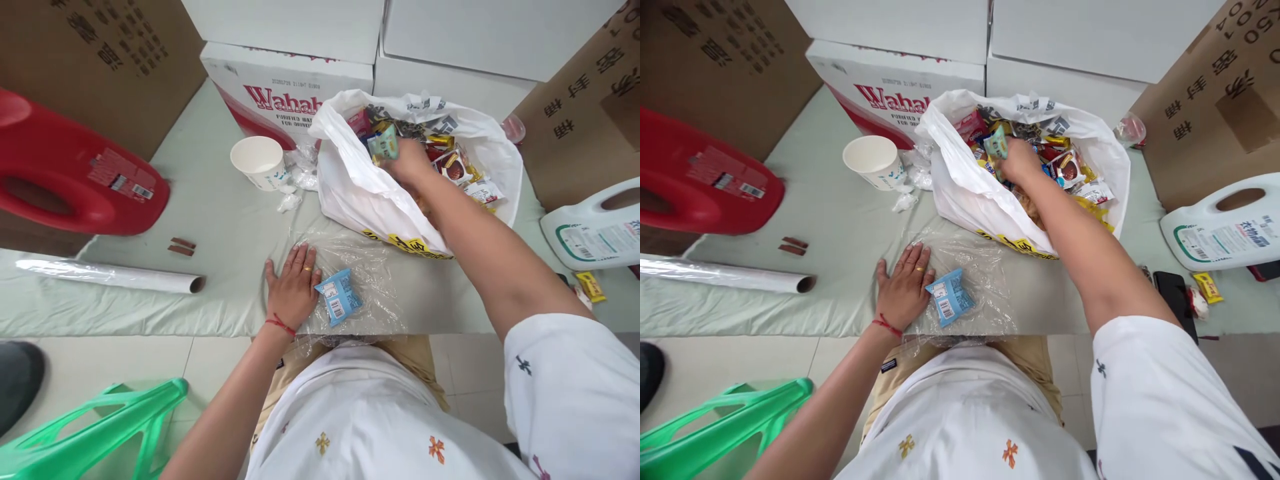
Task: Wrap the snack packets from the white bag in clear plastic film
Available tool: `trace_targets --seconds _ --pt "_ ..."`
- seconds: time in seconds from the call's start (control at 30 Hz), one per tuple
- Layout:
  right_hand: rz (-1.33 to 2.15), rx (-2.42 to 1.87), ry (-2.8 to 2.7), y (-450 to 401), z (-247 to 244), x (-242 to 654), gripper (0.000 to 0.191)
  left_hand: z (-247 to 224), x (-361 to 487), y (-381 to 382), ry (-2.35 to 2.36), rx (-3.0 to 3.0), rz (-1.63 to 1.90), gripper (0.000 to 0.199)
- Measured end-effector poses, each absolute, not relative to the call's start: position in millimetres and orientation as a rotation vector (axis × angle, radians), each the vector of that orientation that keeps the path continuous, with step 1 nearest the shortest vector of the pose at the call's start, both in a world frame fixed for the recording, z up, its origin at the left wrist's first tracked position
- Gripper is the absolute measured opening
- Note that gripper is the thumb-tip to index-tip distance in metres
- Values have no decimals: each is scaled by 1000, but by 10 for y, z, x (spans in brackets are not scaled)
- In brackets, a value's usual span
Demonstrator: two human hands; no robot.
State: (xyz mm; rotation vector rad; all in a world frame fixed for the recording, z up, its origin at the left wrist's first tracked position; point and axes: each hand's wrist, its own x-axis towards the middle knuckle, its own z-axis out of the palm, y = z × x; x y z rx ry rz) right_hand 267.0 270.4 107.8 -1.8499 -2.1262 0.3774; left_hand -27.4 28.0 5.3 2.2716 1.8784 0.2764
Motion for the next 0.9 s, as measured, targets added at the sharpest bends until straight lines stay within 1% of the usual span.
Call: trace_targets --seconds 0.1,0.23,0.33,0.43,0.53,0.6,0.73,0.8,0.9 --pt "404 -1831 -1826 2626 1308 2978 57 80 -271 277 1864 2266 290 58" --pt "645 -1532 -1470 2328 1668 3397 48 104 -262 280 1867 2251 304 58" --pt "780 -1429 -1329 2125 1738 3476 49 104 -260 281 1862 2254 306 58" --pt "796 -1449 -1270 2046 1720 3462 48 90 -264 279 1861 2253 319 58" --pt "697 -1436 -1182 2031 1812 3491 44 75 -270 278 1858 2254 318 58" --pt "725 -1479 -1242 2031 1932 3521 37 68 -273 278 1859 2263 307 58" --pt "972 -1548 -1584 2153 2061 3457 30 71 -274 277 1869 2281 277 58" --pt "1076 -1644 -1760 2322 1994 3333 25 75 -276 275 1873 2288 270 58" --pt "1110 -1968 -2020 2655 1755 3097 23 77 -278 273 1882 2292 285 57"
